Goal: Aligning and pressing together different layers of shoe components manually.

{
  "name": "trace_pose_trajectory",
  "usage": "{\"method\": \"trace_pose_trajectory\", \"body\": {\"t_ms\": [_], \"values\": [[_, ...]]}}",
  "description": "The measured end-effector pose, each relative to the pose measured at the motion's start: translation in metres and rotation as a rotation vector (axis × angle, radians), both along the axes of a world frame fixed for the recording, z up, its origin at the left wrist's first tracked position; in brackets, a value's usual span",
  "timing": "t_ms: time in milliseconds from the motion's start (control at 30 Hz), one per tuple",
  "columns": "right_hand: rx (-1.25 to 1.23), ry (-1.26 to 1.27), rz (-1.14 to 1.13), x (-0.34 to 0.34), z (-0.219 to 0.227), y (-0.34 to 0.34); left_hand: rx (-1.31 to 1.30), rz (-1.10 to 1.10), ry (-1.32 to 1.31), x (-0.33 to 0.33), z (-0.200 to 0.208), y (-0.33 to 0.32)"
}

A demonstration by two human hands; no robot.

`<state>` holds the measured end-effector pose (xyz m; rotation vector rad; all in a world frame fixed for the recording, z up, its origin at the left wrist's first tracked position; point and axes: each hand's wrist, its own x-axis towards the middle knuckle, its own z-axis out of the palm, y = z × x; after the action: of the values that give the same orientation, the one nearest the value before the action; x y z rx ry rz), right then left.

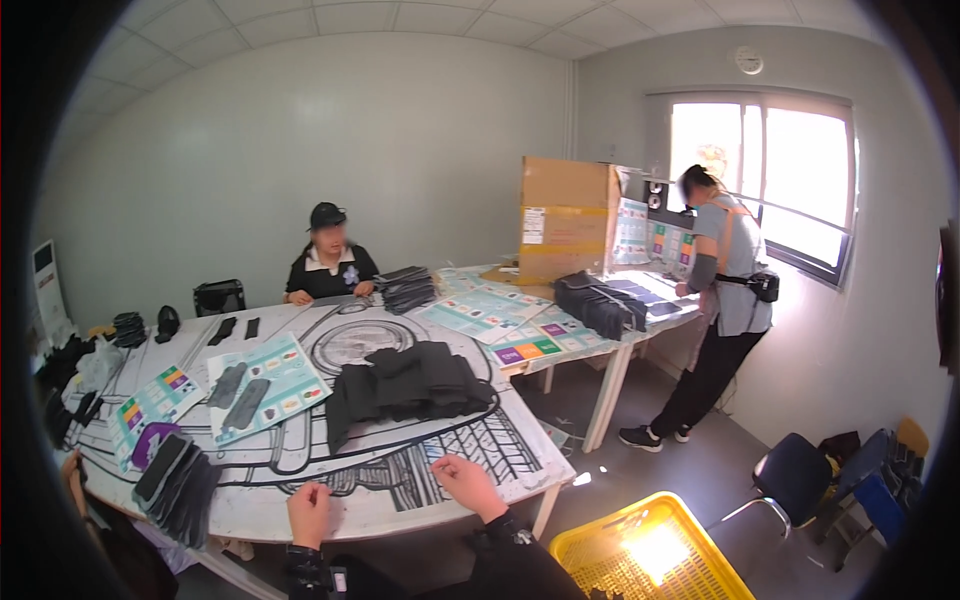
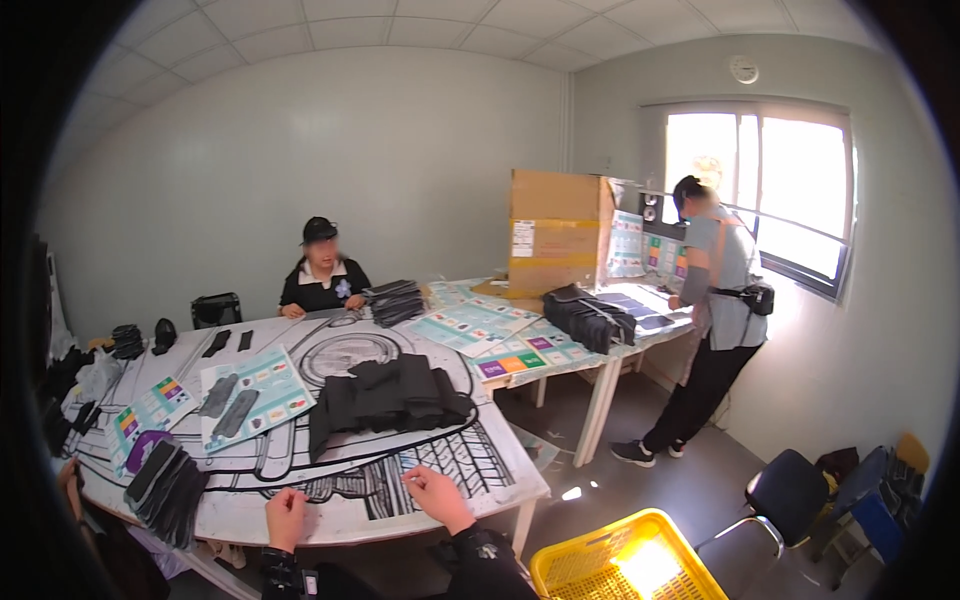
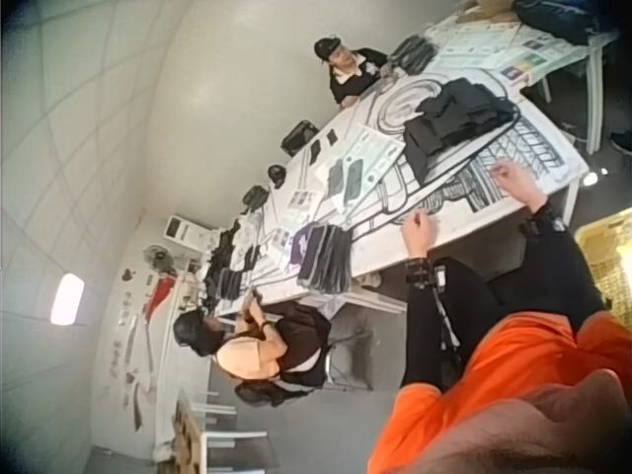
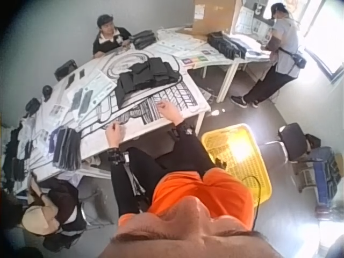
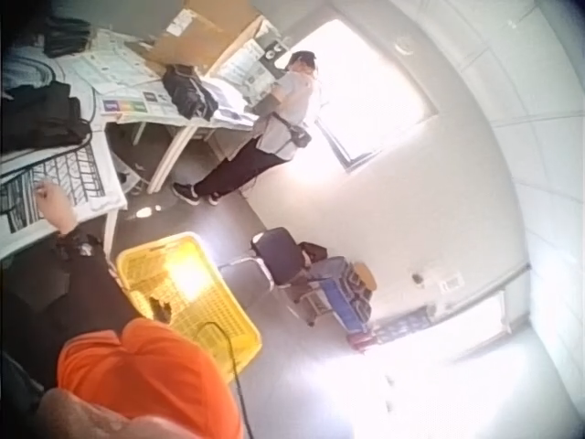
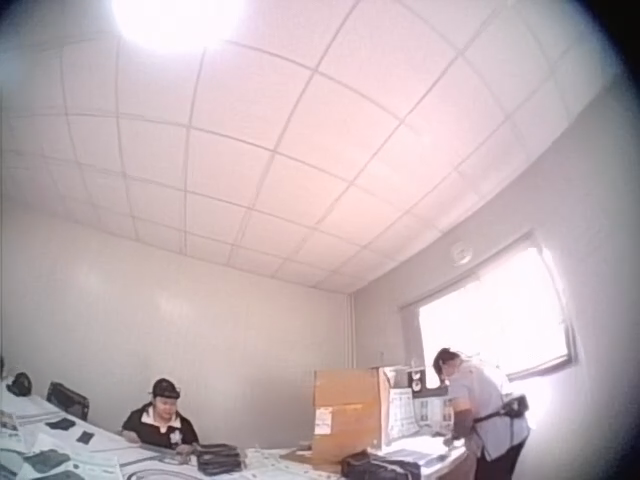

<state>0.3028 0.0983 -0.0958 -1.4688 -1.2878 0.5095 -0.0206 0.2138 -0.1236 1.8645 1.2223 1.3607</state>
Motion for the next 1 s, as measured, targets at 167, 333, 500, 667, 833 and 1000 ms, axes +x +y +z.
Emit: {"method": "trace_pose_trajectory", "body": {"t_ms": [167,333,500,667,833,1000], "values": [[-0.024,-0.006,-0.034,0.008,-0.002,-0.003,0.014,-0.023,0.023,0.010,0.005,-0.004],[0.009,0.017,-0.034,0.005,-0.004,-0.002,-0.010,-0.017,0.026,0.007,0.001,0.000],[0.015,0.003,0.015,0.002,-0.002,0.001,-0.049,-0.001,0.021,0.001,0.005,0.001],[-0.021,-0.055,-0.032,0.002,-0.007,0.006,0.022,-0.005,0.028,0.000,0.008,-0.007],[-0.007,-0.043,-0.017,0.007,-0.010,0.001,-0.002,-0.021,0.058,0.008,0.004,-0.006],[0.045,0.102,-0.049,0.015,-0.020,0.009,0.003,-0.016,0.014,0.008,0.004,-0.006]]}}
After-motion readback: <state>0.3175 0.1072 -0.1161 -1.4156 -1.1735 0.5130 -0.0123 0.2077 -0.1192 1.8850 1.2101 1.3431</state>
